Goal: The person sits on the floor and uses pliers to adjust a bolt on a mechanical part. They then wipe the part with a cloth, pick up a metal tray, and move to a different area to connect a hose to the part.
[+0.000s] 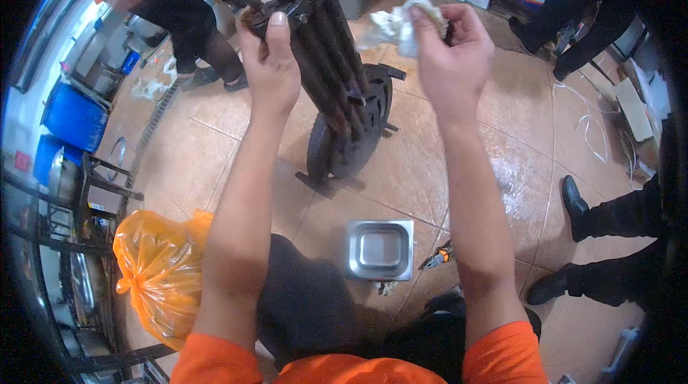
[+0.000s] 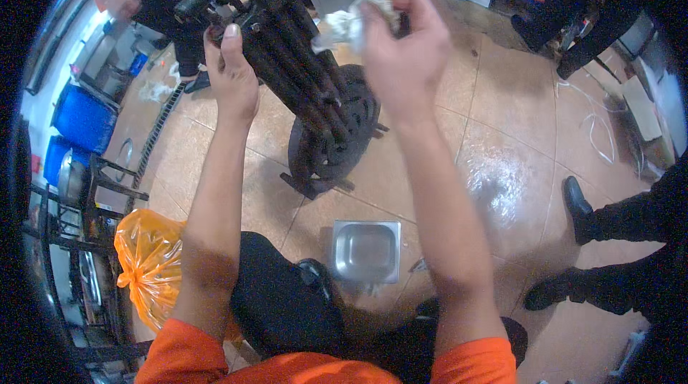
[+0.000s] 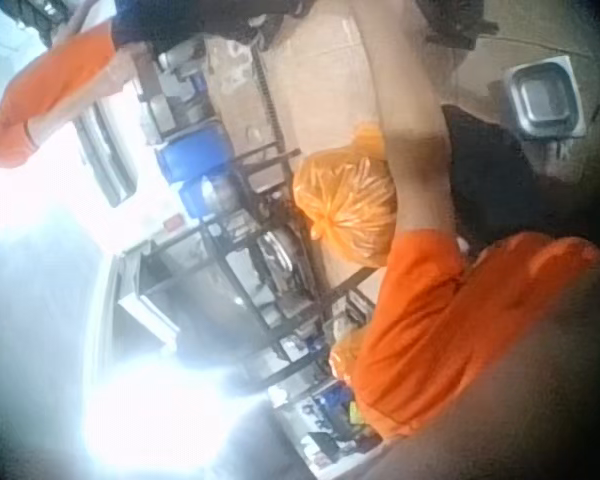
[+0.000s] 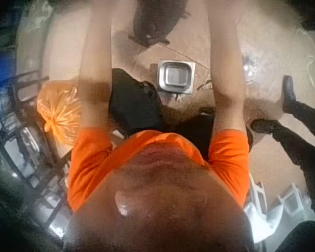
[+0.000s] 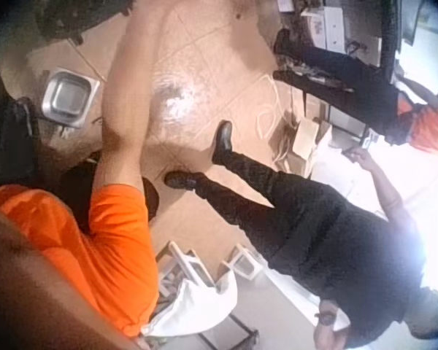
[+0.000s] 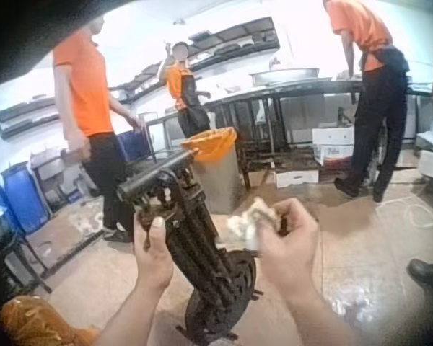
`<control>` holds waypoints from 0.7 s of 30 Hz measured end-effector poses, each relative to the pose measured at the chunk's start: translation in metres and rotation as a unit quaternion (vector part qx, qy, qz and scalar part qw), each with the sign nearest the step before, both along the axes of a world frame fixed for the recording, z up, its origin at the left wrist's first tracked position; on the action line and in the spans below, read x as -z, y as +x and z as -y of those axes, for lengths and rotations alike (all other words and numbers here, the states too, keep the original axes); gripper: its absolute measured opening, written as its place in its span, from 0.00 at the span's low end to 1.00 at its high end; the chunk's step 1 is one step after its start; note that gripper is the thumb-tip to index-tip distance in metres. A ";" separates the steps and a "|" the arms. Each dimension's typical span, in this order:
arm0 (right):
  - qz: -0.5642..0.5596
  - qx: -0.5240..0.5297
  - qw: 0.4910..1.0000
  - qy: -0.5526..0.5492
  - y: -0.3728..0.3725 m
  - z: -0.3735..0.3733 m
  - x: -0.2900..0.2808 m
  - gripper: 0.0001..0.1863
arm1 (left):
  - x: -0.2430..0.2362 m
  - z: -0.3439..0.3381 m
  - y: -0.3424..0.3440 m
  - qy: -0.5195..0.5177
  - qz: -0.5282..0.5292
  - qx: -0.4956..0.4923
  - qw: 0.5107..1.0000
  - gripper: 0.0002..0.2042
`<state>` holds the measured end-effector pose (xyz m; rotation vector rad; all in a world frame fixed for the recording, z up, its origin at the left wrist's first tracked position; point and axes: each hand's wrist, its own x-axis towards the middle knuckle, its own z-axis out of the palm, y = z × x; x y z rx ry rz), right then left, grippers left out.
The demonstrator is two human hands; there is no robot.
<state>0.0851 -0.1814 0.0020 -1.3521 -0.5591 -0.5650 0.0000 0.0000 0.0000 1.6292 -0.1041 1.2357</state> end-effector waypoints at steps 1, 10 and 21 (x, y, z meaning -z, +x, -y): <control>0.038 0.028 0.999 -0.004 -0.012 -0.008 -0.004 0.08 | 0.000 0.003 -0.002 -0.009 -0.003 0.001 1.000 0.20; 0.161 0.018 0.986 0.022 -0.051 -0.058 -0.002 0.06 | -0.001 0.026 -0.005 -0.046 -0.027 0.043 0.998 0.19; 0.091 -0.028 0.994 0.049 -0.051 -0.052 -0.013 0.07 | -0.002 0.026 0.003 -0.021 -0.003 0.049 0.999 0.19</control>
